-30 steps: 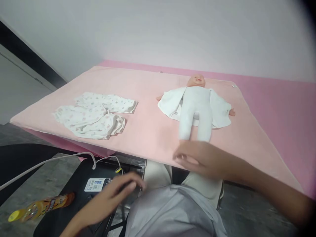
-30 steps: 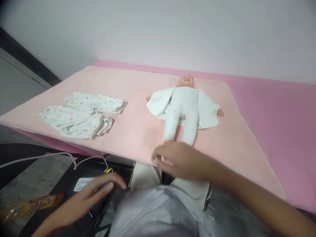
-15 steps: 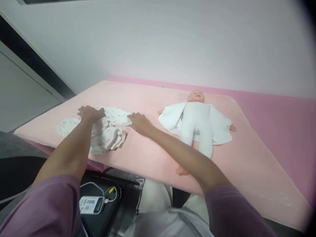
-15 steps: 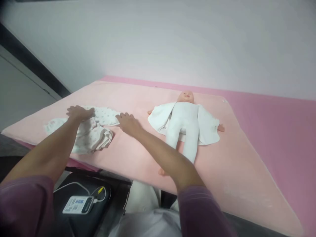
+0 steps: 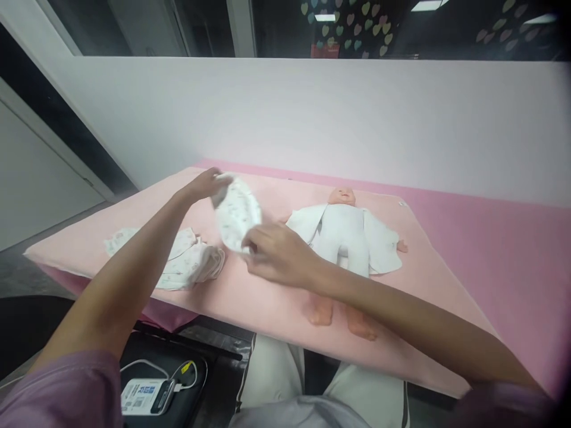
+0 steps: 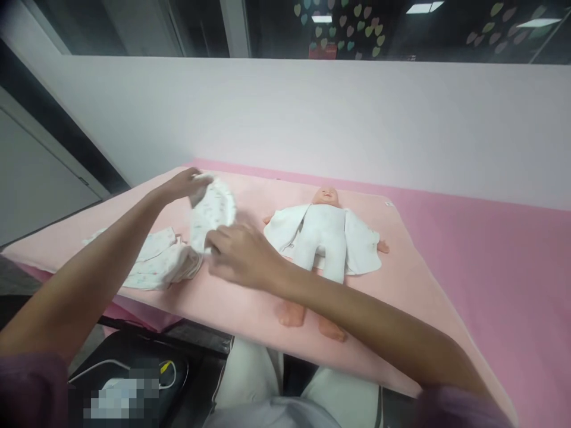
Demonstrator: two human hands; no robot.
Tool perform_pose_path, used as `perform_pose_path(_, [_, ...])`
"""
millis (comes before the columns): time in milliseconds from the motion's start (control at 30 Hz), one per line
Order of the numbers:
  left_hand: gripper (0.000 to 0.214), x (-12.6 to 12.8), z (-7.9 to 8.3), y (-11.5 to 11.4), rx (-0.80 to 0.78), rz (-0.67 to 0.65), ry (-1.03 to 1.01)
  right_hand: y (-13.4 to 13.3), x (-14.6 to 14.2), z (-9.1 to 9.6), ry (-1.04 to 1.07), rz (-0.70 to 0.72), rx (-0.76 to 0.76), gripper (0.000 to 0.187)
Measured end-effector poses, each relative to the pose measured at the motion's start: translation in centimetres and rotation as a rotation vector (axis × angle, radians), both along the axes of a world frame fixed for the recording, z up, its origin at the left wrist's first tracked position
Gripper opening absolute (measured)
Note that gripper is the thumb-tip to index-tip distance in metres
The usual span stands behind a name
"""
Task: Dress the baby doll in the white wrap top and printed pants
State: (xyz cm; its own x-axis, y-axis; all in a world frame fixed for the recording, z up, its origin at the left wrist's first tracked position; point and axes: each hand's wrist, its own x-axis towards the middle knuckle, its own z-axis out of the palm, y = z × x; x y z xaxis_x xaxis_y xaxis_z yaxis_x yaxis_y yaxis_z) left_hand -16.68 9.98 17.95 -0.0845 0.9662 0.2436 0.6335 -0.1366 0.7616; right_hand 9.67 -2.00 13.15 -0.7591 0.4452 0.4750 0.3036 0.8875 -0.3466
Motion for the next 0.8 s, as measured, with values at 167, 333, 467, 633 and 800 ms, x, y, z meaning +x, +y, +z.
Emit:
perform_pose_path(167, [0.035, 7.9, 3.4, -1.4, 0.19, -0.652, -0.048, -3.3, 11.0, 4.8, 0.369, 0.101, -0.071, 0.042])
perform_pose_path(333, [0.033, 16.8, 6.5, -6.9, 0.417, -0.917, -0.058, -0.7, 17.3, 8.3, 0.392, -0.053, 0.011, 0.077])
perform_pose_path(467, [0.035, 19.9, 7.9, -9.8, 0.546, -0.842, -0.05, -1.9, 19.5, 9.3, 0.359, -0.096, -0.052, 0.046])
perform_pose_path(633, [0.051, 21.3, 8.6, -11.0, 0.545, -0.822, -0.017, -4.4, 20.8, 10.8, 0.437, -0.073, 0.253, 0.017])
perform_pose_path(800, [0.052, 22.3, 9.1, -12.2, 0.581, -0.894, -0.048, -6.8, 20.3, 12.6, 0.614, 0.107, 0.228, 0.027])
